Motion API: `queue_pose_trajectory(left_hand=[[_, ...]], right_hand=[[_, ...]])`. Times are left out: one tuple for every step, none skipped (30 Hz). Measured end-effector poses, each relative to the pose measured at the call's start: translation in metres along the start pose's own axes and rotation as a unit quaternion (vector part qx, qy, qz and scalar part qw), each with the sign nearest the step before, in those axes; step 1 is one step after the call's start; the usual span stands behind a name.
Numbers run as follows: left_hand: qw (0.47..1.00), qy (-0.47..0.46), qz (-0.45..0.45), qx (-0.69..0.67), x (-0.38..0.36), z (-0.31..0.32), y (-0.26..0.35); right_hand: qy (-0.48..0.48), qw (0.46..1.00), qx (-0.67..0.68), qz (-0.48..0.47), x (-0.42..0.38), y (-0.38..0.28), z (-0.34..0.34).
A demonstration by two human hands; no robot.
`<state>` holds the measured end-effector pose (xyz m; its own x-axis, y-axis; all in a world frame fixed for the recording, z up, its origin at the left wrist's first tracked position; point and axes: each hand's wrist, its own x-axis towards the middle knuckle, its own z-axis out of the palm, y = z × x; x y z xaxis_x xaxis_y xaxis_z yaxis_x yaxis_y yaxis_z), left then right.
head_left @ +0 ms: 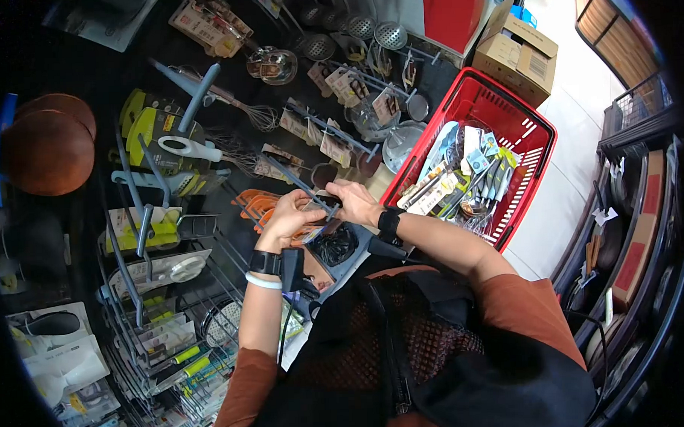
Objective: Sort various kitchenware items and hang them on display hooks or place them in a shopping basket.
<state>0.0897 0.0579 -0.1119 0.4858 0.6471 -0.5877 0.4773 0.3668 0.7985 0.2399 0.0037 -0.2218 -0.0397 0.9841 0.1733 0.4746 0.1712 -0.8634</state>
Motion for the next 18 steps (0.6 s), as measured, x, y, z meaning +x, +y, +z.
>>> queue_pose_trajectory(left_hand=[[0.999,0.000,-0.024,-0.030,-0.001,0.000,0.000],[0.999,0.000,-0.024,-0.030,0.000,0.002,-0.002],[0.999,0.009,-0.018,-0.032,0.002,0.002,-0.004],[0.999,0.017,-0.012,-0.035,0.004,0.003,-0.006],[0.999,0.017,-0.012,-0.035,0.003,0.006,-0.002],[0.999,0.005,-0.015,-0.052,0.000,0.008,0.003],[0.998,-0.009,-0.017,-0.068,0.000,0.008,0.007],[0.998,-0.009,-0.017,-0.068,0.004,0.006,0.005],[0.998,-0.017,-0.041,-0.051,0.007,0.001,0.001],[0.997,-0.027,-0.065,-0.034,0.010,-0.001,-0.002],[0.997,-0.026,-0.058,-0.038,0.010,-0.001,-0.003],[0.997,-0.029,-0.058,-0.038,0.009,0.001,-0.004],[0.995,-0.035,-0.063,-0.063,0.010,0.000,-0.004],[0.993,-0.040,-0.069,-0.088,0.009,-0.002,-0.004],[0.996,-0.018,-0.018,-0.087,0.006,0.001,-0.006],[0.995,-0.004,-0.045,-0.085,0.002,0.003,-0.007],[0.995,0.063,-0.047,-0.069,-0.011,0.002,-0.008],[0.992,0.105,-0.046,-0.049,-0.012,0.013,-0.006]], right_hand=[[0.000,1.000,0.004,0.001,0.000,-0.001,0.000],[0.000,1.000,0.004,0.001,0.000,-0.002,-0.001],[0.001,1.000,0.011,-0.008,0.002,-0.003,-0.001],[0.002,1.000,0.018,-0.016,0.003,-0.004,-0.002],[0.002,1.000,0.018,-0.016,0.005,-0.007,-0.009],[-0.023,0.999,0.025,-0.004,0.007,-0.011,-0.016],[-0.046,0.998,0.032,0.008,0.008,-0.014,-0.020],[-0.046,0.998,0.032,0.008,0.006,-0.012,-0.022],[-0.071,0.996,0.050,0.004,0.006,-0.011,-0.023],[-0.093,0.993,0.067,0.001,0.005,-0.010,-0.023],[-0.095,0.993,0.063,0.003,0.005,-0.010,-0.024],[-0.095,0.994,0.061,0.005,0.002,-0.009,-0.024],[-0.102,0.991,0.082,0.005,-0.001,-0.008,-0.025],[-0.111,0.988,0.105,0.003,-0.003,-0.008,-0.023],[-0.135,0.989,0.065,-0.022,-0.012,-0.008,-0.022],[-0.158,0.986,0.025,-0.047,-0.023,-0.009,-0.021],[-0.164,0.983,0.043,-0.064,-0.027,-0.015,-0.016],[-0.157,0.984,0.050,-0.064,-0.037,-0.014,-0.025]])
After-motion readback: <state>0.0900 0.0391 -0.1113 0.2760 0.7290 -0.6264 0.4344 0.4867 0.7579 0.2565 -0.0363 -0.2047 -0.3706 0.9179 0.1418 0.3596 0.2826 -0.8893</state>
